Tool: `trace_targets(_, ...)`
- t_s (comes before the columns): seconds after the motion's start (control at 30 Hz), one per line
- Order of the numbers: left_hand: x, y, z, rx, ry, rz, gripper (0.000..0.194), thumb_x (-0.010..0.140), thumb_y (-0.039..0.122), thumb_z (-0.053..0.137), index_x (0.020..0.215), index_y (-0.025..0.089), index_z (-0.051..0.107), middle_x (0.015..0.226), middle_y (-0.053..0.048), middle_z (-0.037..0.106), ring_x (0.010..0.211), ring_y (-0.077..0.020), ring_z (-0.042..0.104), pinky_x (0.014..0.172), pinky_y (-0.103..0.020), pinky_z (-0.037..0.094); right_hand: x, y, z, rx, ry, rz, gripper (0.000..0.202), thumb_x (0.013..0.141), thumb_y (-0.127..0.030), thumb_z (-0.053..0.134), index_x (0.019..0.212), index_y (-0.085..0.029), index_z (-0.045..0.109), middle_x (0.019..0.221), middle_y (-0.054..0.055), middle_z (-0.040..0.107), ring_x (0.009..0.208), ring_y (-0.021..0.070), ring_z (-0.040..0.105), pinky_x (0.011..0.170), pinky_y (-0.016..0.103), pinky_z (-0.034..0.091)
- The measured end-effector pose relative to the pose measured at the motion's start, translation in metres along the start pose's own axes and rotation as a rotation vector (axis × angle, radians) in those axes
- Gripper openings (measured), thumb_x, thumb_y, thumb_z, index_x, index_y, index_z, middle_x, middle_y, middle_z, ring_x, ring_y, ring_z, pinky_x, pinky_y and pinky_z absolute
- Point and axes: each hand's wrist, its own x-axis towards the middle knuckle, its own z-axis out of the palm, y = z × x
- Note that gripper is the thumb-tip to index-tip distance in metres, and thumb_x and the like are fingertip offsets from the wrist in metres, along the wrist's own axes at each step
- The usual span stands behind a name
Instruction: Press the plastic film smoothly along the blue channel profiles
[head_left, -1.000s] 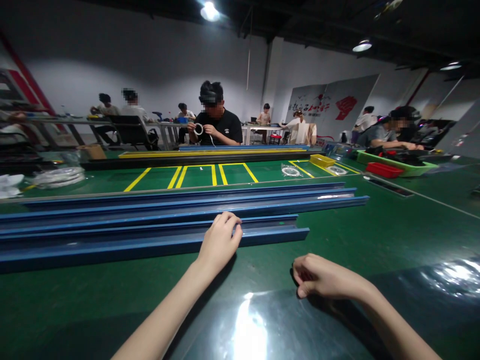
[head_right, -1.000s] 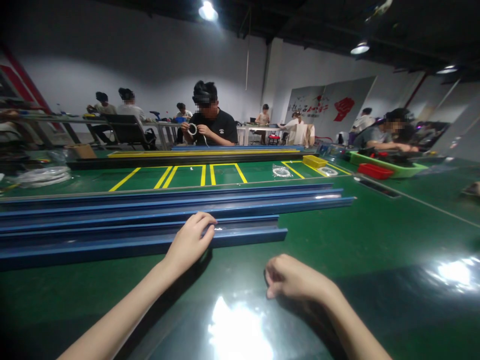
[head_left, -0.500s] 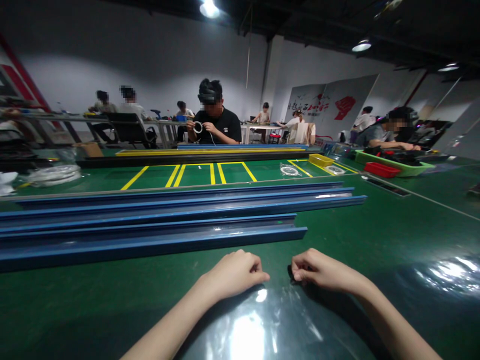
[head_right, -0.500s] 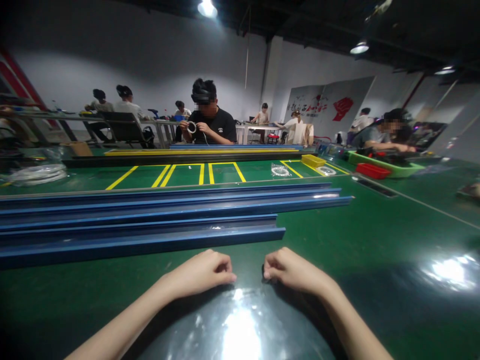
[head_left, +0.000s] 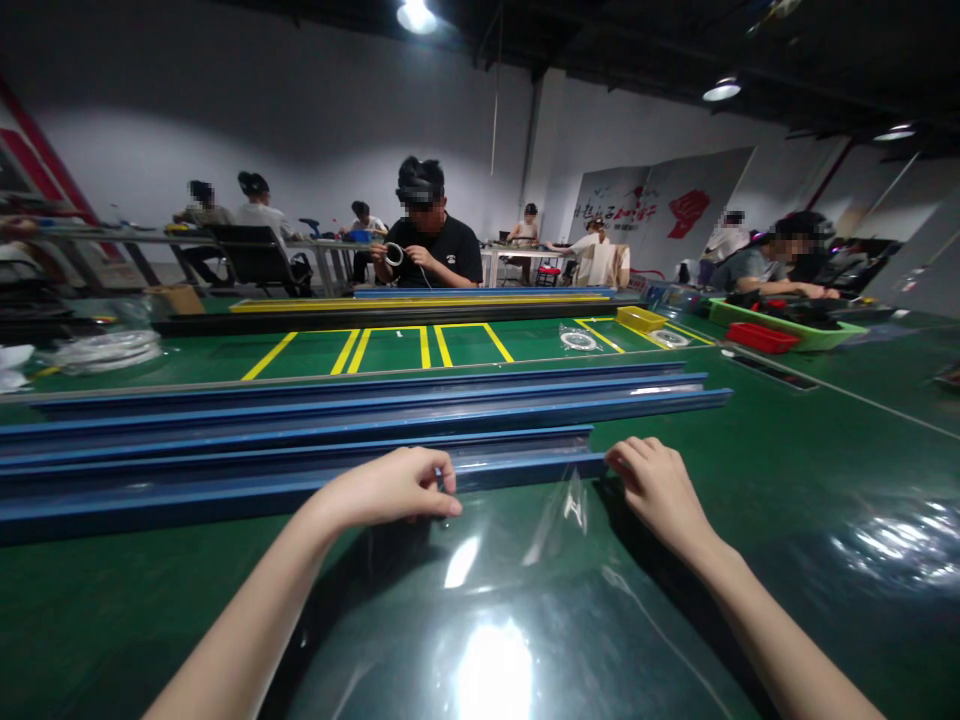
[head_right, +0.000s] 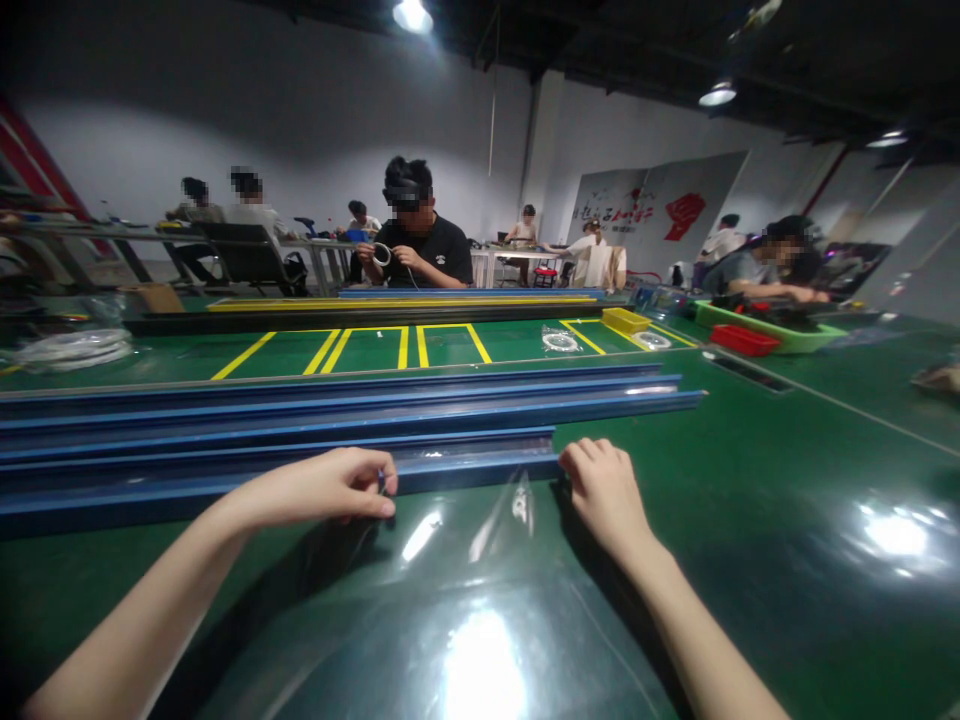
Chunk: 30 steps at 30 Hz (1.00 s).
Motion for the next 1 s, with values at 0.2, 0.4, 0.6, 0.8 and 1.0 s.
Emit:
trace_targets(0.2, -0.039, -0.031, -0.043, 0.172, 0.169, -0.210, 0.033, 0.063, 0.051, 0.049, 0.059, 0.018, 0.046, 0.053, 0.003, 0.047, 0.050, -0.0115, 0.041, 0.047, -0.021, 0.029, 0.000, 0.000, 0.010, -0.043, 0.200, 0.147, 0.020, 0.078, -0.027, 0.042, 0.080, -0.021, 0.060, 0.071, 0.003, 0.061, 0.065, 0.0156, 0.053, 0.057, 0.025, 0.033)
trace_targets(0.4, -0.059, -0.049, -0.064, 0.367, 0.436, -0.403, 0.033, 0.065, 0.051, 0.045, 0.057, 0.019, 0.048, 0.055, -0.001, 0.051, 0.058, -0.0177, 0.046, 0.052, -0.025, 0.031, 0.009, -0.010, 0.028, 0.252, 0.362, 0.225, 0.023, 0.080, -0.030, 0.039, 0.084, -0.018, 0.058, 0.076, 0.004, 0.063, 0.065, 0.0151, 0.057, 0.061, 0.025, 0.042)
trace_targets(0.6, -0.056, -0.043, -0.061, 0.561, 0.602, -0.508, 0.029, 0.072, 0.046, 0.042, 0.070, 0.020, 0.055, 0.072, -0.005, 0.060, 0.073, -0.0242, 0.053, 0.064, -0.032, 0.033, 0.014, -0.019, 0.040, 0.274, 0.338, 0.067, 0.033, 0.080, -0.030, 0.039, 0.107, -0.014, 0.048, 0.093, 0.010, 0.057, 0.090, 0.0199, 0.051, 0.080, 0.035, 0.041)
trace_targets(0.8, -0.042, -0.054, -0.050, 0.684, 0.721, -0.453, 0.026, 0.075, 0.041, 0.041, 0.072, 0.019, 0.056, 0.067, -0.004, 0.060, 0.075, -0.0255, 0.054, 0.082, -0.048, 0.025, 0.012, -0.016, 0.050, 0.184, 0.183, 0.000, 0.036, 0.083, -0.030, 0.032, 0.113, -0.014, 0.047, 0.109, 0.011, 0.053, 0.104, 0.0202, 0.045, 0.090, 0.038, 0.035)
trace_targets(1.0, -0.027, -0.083, -0.038, 0.760, 0.728, -0.423, 0.027, 0.073, 0.041, 0.043, 0.063, 0.019, 0.055, 0.065, -0.005, 0.058, 0.079, -0.0306, 0.052, 0.085, -0.057, 0.017, 0.008, -0.018, 0.050, 0.013, 0.110, -0.031, 0.040, 0.086, -0.032, 0.027, 0.116, -0.015, 0.046, 0.121, 0.007, 0.049, 0.116, 0.0200, 0.037, 0.096, 0.041, 0.025)
